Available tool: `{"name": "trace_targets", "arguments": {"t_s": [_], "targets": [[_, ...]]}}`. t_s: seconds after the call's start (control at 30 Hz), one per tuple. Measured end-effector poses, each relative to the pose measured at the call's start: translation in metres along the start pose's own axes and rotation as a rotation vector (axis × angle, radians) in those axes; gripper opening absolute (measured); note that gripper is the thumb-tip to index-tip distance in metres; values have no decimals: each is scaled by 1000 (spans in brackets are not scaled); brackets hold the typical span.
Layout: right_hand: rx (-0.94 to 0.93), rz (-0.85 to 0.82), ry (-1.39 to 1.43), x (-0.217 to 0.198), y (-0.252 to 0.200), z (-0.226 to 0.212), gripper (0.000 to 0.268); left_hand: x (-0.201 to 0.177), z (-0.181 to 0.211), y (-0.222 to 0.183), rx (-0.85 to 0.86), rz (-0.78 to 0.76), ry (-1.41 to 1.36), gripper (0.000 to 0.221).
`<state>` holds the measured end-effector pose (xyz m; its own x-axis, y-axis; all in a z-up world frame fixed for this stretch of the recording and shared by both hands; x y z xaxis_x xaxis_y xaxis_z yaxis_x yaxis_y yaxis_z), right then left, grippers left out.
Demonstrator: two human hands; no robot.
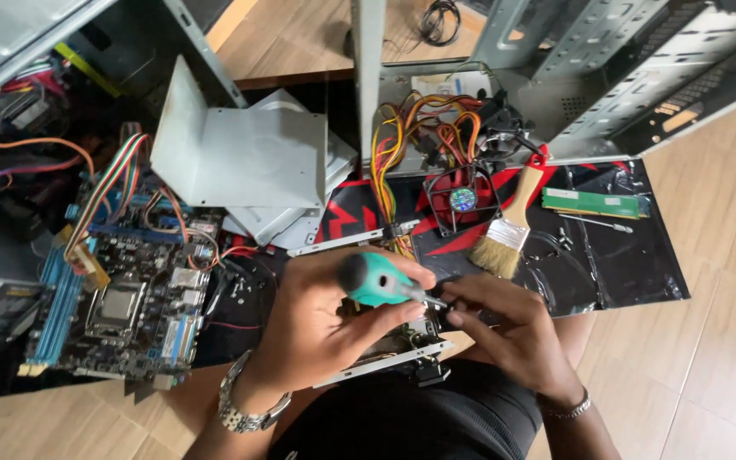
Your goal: Disassembling a computer power supply unit by unscrewing the internal circuit board and removing it from the metal housing.
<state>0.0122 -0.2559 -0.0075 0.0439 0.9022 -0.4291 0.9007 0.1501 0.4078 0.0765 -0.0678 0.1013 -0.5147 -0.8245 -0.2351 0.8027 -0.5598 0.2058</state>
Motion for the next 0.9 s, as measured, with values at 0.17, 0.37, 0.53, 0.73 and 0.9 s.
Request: {"name": "trace_targets", "arguments": {"t_s": [0.17,0.37,0.53,0.73,0.9], "targets": [[-17,21,-7,-2,-2,2,15,5,-7,-1,-72,-15,-97,16],[-85,15,-117,-36,-17,14,9,1,-17,-6,-140,64,-93,13],[3,246,-641,-96,-48,55,7,-2,-26,-6,-168,109,-3,14],[-23,251,-688,-95,-53,53,12,7,-15,0,-101,116,171,13],[-82,337,-667,-95,-66,53,12,6,-16,2,-145,98,104,18]]}}
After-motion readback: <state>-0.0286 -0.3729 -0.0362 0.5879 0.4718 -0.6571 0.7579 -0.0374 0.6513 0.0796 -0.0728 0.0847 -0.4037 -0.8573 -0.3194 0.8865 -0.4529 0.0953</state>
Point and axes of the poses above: each hand's wrist, its own y-axis towards the middle knuckle, its own x-axis out of the palm, z = x × y, the point moved 7 cm from there along y, towards the middle knuckle, and after that the axes turned 13 degrees about -x, right-handed, at the moved point
